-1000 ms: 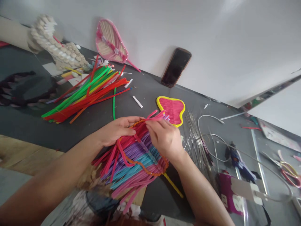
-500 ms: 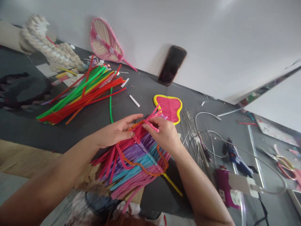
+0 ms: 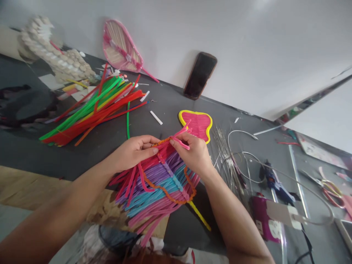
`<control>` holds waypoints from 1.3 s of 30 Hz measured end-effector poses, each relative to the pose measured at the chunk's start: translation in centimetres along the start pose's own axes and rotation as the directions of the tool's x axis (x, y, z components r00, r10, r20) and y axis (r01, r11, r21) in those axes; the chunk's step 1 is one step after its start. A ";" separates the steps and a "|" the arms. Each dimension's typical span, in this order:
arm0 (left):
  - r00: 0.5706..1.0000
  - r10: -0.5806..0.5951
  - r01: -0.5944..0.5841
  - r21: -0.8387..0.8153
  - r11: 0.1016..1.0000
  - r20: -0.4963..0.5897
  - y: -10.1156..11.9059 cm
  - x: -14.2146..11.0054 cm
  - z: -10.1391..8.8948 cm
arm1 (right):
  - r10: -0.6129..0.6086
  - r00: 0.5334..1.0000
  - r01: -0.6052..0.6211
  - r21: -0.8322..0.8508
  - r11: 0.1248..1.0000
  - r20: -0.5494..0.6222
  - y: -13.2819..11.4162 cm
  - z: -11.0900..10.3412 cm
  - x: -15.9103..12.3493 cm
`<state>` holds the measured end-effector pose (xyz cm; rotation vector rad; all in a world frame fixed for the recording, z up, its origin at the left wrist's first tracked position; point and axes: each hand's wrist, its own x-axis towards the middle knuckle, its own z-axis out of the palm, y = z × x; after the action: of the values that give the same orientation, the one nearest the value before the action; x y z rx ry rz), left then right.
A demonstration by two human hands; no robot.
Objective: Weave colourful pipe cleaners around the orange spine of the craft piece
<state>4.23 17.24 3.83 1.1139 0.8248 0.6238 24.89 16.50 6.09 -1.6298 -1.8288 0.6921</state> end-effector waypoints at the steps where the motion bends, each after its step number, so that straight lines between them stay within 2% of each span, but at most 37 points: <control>1: 1.000 -0.020 0.020 -0.038 0.999 -0.009 0.0 0.0 0.1 | -0.021 1.000 0.020 -0.033 0.999 -0.017 0.0 0.0 0.0; 6: 0.996 -0.069 0.062 -0.109 0.992 -0.059 -0.1 0.2 0.2 | -0.226 0.961 0.185 -0.241 0.953 -0.156 -0.4 0.1 -0.4; 11: 0.999 -0.044 0.042 -0.106 0.994 -0.019 0.0 0.1 0.2 | -0.423 0.890 0.336 -0.379 0.862 -0.173 -0.3 0.3 -0.6; 15: 0.997 -0.070 0.073 -0.108 0.992 0.033 0.0 -0.1 0.2 | -0.539 0.837 0.426 -0.506 0.750 -0.094 -0.2 0.3 -0.7; 19: 0.997 -0.046 0.051 -0.091 0.995 0.057 -0.4 0.0 0.1 | -0.636 0.770 0.517 -0.623 0.587 0.040 -0.6 0.3 -0.9; 22: 0.998 -0.027 0.033 -0.104 0.994 0.058 -0.5 0.0 0.0 | -0.672 0.736 0.545 -0.661 0.516 0.082 -1.0 0.3 -0.9; 27: 0.995 -0.070 0.084 -0.235 0.968 0.070 0.0 -0.1 0.1 | -0.685 0.721 0.572 -0.647 0.504 0.104 -1.0 0.3 -0.7; 32: 0.989 -0.144 0.147 -0.395 0.907 0.037 0.3 -0.1 -0.1 | -0.715 0.694 0.605 -0.612 0.510 0.090 -0.7 0.2 -0.6; 34: 0.984 -0.167 0.175 -0.396 0.902 0.054 0.2 0.0 -0.2 | -0.722 0.684 0.617 -0.608 0.500 0.101 -0.6 0.3 -0.6; 37: 0.987 -0.144 0.158 -0.354 0.922 0.066 0.1 0.0 -0.1 | -0.734 0.669 0.635 -0.600 0.486 0.114 -0.5 0.6 -0.6; 39: 0.987 -0.145 0.157 -0.322 0.933 0.063 0.1 0.0 0.0 | -0.730 0.674 0.638 -0.588 0.497 0.114 -0.5 0.6 -0.6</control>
<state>4.18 17.29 3.93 0.7504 0.7346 0.5833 24.14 15.89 6.01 -1.0081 -2.4682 -0.4116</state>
